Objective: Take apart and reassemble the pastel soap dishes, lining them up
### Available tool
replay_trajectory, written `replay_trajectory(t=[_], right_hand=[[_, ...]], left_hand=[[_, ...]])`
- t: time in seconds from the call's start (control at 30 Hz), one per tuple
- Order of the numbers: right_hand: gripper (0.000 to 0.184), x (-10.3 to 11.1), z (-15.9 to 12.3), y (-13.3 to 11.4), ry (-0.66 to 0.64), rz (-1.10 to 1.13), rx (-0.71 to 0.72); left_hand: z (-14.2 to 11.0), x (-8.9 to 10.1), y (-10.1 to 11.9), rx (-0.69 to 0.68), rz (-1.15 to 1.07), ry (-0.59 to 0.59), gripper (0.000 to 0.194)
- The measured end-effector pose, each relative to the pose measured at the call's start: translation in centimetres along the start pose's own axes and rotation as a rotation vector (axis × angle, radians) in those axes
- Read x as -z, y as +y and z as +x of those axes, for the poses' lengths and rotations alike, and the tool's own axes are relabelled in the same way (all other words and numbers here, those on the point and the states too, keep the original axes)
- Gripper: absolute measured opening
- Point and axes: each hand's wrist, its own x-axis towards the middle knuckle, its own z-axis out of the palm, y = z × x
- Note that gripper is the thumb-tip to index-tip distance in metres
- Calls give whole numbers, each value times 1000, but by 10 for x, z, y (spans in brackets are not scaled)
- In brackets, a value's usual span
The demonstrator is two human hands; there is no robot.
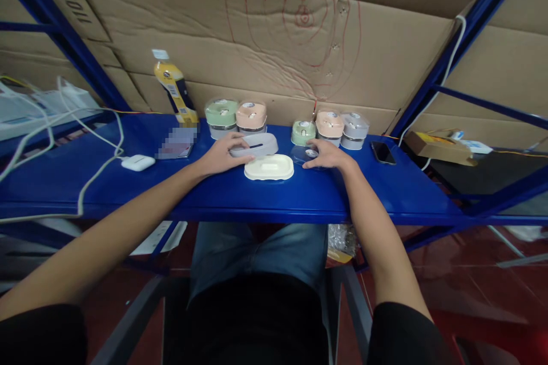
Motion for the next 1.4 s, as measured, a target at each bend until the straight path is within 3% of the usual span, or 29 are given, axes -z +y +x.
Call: replay_trajectory(t=[0.1,0.17,0.33,0.53,0.9,1.07,1.3,1.4], right_hand=[[88,6,-4,-4,154,43,25],[88,8,-5,-12,221,133,127],[87,-8,-2,-53,60,204,382],[81,-34,11,-88,-9,64,497],[86,-46,11,-76,-33,73,462],[108,-45,-8,-64,-33,8,406],[114,-58,-21,-62,68,-107,325],[112,-51,-15,-68,165,-162,234]], left_hand=[[-2,-3,20,-66,-55,-7,60],[-3,-8,31,-52,-83,-45,74],[-2,-23,39,-48,-147,-101,103],[0,-32,34,-28,-202,-94,128],[-3,-31,32,-25,-112,-166,136],[-2,-29,28,17,-82,-188,131],[-5,-28,25,-66,-144,-150,120],[-5,-30,24,-100,-151,-62,103]])
